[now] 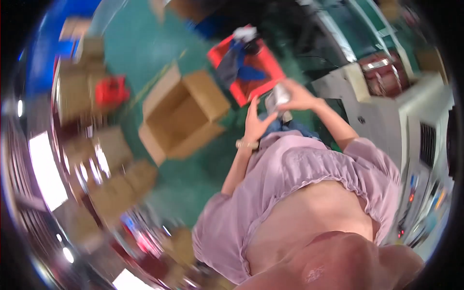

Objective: Packing small white product boxes into larger cardboard shipping boxes at a workstation.

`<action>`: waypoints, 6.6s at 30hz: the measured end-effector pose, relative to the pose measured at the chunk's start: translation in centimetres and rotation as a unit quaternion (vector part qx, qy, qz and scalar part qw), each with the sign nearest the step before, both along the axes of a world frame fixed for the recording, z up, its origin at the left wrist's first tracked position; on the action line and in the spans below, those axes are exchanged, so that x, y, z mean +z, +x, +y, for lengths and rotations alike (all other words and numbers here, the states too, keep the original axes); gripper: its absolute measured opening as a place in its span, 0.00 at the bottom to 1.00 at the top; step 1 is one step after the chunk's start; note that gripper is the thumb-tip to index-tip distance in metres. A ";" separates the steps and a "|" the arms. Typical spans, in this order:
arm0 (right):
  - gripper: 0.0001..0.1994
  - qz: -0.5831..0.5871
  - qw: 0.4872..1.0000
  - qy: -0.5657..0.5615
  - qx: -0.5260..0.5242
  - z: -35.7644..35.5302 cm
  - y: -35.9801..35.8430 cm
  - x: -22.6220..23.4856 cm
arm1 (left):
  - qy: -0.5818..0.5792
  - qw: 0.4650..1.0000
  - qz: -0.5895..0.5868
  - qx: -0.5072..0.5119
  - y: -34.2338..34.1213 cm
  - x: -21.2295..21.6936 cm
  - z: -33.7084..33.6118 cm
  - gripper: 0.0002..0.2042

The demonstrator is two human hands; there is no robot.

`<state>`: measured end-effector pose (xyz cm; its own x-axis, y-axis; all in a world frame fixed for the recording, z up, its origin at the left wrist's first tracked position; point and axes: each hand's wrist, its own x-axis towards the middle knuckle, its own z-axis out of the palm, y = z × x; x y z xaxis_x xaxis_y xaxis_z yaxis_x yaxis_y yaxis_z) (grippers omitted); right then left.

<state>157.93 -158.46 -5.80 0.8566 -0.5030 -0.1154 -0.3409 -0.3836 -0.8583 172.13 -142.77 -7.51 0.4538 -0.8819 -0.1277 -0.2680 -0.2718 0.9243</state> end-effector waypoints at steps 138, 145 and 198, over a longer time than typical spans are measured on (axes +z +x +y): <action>0.29 -0.265 0.095 0.270 -0.921 -62.6 62.8 -7.1 | 0.346 0.391 0.243 -0.817 57.2 -12.0 -95.4 0.48; 0.31 0.326 0.169 0.470 -0.803 -74.4 61.3 -0.7 | 0.256 0.401 -0.005 -0.880 56.5 -9.3 -95.0 0.52; 0.29 0.162 -0.090 0.090 -0.979 -62.6 110.0 -16.4 | -0.343 0.056 -0.040 -0.937 81.8 -14.0 -96.3 0.20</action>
<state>267.89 -221.03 -22.17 -0.7318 0.6783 -0.0658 0.5615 0.5454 -0.6222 253.94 -239.04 -21.46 -0.5433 0.8234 0.1641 0.7563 0.3952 0.5213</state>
